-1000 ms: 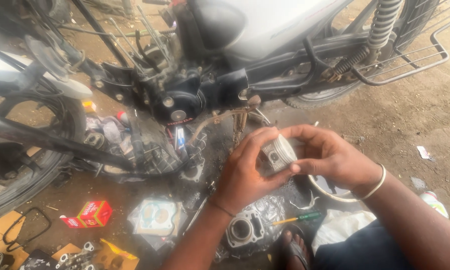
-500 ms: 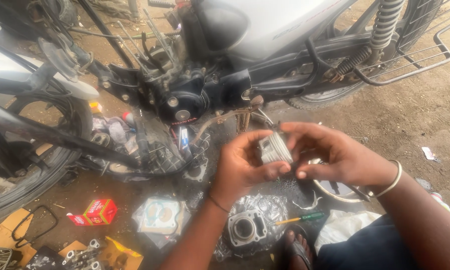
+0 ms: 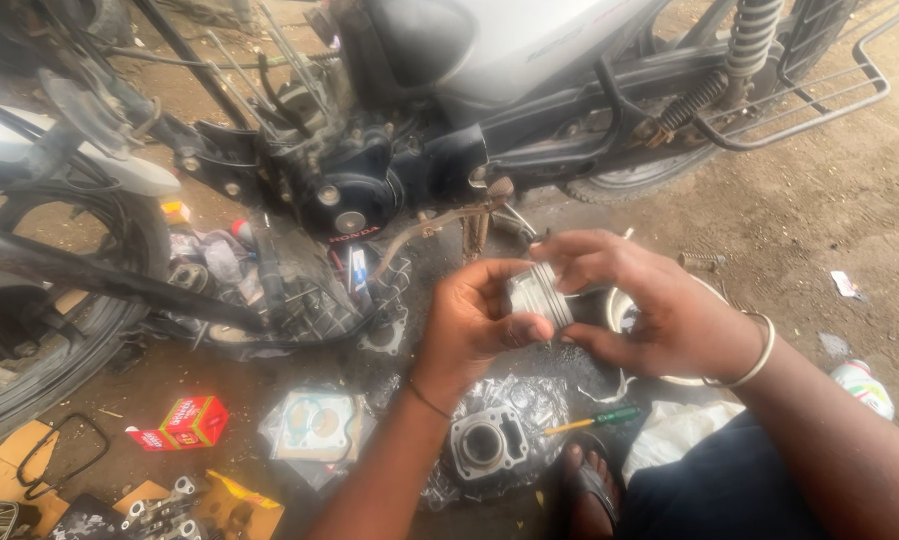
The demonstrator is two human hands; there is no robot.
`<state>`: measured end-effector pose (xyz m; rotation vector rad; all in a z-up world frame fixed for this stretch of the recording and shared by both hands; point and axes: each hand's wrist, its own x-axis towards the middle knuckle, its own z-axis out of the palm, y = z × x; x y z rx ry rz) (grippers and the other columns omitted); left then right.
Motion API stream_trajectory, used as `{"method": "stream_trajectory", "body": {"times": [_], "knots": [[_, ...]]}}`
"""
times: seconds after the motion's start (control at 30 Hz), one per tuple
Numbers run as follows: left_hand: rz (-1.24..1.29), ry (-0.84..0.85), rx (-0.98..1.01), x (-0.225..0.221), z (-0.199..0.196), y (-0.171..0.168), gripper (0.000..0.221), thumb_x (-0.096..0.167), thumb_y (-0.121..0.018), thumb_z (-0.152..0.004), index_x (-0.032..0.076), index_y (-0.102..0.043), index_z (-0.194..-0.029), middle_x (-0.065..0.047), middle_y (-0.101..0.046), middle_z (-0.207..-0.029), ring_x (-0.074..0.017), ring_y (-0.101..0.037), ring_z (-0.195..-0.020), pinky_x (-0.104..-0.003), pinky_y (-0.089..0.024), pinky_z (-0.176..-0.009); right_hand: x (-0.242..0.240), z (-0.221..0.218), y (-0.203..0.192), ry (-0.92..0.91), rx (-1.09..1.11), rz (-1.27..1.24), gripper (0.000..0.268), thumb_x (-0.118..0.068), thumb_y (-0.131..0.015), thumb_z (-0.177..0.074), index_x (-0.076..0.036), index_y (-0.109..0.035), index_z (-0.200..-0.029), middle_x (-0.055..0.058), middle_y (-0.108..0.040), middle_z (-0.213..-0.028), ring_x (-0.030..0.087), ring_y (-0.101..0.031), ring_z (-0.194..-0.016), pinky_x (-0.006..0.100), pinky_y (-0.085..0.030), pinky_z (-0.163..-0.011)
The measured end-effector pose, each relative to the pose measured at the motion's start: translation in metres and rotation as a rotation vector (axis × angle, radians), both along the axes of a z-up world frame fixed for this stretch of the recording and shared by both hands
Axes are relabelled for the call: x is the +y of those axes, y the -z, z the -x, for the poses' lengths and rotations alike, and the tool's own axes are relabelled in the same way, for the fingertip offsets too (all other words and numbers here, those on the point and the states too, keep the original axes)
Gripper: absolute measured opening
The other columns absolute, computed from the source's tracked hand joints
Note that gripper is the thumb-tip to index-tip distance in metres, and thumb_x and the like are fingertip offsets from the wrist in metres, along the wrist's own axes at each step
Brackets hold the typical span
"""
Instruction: Installing piston rings onto a motorcycle engine piston as part of an engine rebuild.
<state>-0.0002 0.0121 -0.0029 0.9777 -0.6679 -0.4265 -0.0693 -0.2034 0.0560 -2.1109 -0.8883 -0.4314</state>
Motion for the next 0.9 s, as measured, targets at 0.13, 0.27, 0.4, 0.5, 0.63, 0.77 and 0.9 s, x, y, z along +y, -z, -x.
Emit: {"method": "stream_trajectory", "body": {"times": [0.13,0.27,0.4,0.5,0.63,0.77,0.9], "knots": [[0.005,0.006,0.026,-0.002,0.001,0.001,0.075,0.032,-0.096,-0.071,-0.009,-0.06,-0.123,-0.013,-0.071,-0.111,-0.0164,-0.071,-0.098,-0.028,-0.064,-0.084,0.001,0.002,0.001,0.007,-0.048,0.162,0.051,-0.008,-0.081,-0.081,-0.011,-0.055,-0.125,0.015,-0.052,-0.148,0.017,-0.069,-0.104,0.026,-0.062,-0.082],[-0.021,-0.035,0.003,-0.001,0.001,0.002,0.07,0.027,-0.094,-0.074,-0.009,-0.061,-0.124,-0.014,-0.071,-0.11,-0.0174,-0.073,-0.097,-0.029,-0.064,-0.085,0.01,0.005,-0.012,-0.017,-0.062,0.165,0.054,-0.006,-0.078,-0.081,-0.008,-0.057,-0.13,0.018,-0.052,-0.145,0.027,-0.069,-0.114,0.032,-0.06,-0.088],[-0.045,-0.065,-0.032,0.0,0.001,-0.001,0.066,0.023,-0.093,-0.075,-0.008,-0.061,-0.123,-0.015,-0.073,-0.112,-0.0169,-0.074,-0.1,-0.029,-0.064,-0.089,-0.004,-0.003,-0.007,-0.096,-0.074,0.04,0.056,-0.011,-0.076,-0.086,-0.001,-0.049,-0.133,0.019,-0.054,-0.146,0.031,-0.067,-0.122,0.037,-0.059,-0.101],[-0.073,-0.005,0.002,0.0,0.005,-0.006,0.067,0.022,-0.094,-0.073,-0.01,-0.061,-0.122,-0.016,-0.074,-0.11,-0.0182,-0.074,-0.1,-0.031,-0.065,-0.089,-0.006,-0.005,-0.009,-0.067,-0.029,0.067,0.04,-0.007,-0.07,-0.092,-0.004,-0.058,-0.13,0.017,-0.065,-0.14,0.03,-0.072,-0.122,0.04,-0.057,-0.102],[-0.314,-0.087,-0.125,0.002,0.006,-0.006,0.073,0.04,-0.092,-0.068,-0.007,-0.065,-0.116,-0.012,-0.074,-0.101,-0.0144,-0.074,-0.089,-0.026,-0.064,-0.077,0.0,0.0,-0.015,-0.03,0.042,0.17,0.049,-0.012,-0.073,-0.088,-0.003,-0.056,-0.133,0.014,-0.068,-0.132,0.028,-0.072,-0.117,0.04,-0.057,-0.099],[-0.333,-0.109,-0.079,0.003,0.004,-0.005,0.083,0.052,-0.092,-0.068,-0.008,-0.067,-0.119,-0.008,-0.072,-0.105,-0.014,-0.07,-0.092,-0.026,-0.06,-0.078,0.005,0.014,-0.013,-0.102,-0.023,0.173,0.085,-0.022,-0.082,-0.079,0.003,-0.039,-0.148,0.023,-0.046,-0.147,0.039,-0.062,-0.125,0.042,-0.058,-0.101],[-0.227,-0.04,-0.009,0.009,0.001,0.003,0.083,0.051,-0.091,-0.074,-0.01,-0.064,-0.124,-0.009,-0.069,-0.112,-0.0164,-0.068,-0.099,-0.028,-0.057,-0.082,0.016,0.027,0.009,0.137,0.033,0.147,0.067,-0.026,-0.081,-0.098,-0.009,-0.043,-0.15,0.013,-0.049,-0.148,0.027,-0.071,-0.118,0.033,-0.065,-0.097]]}}
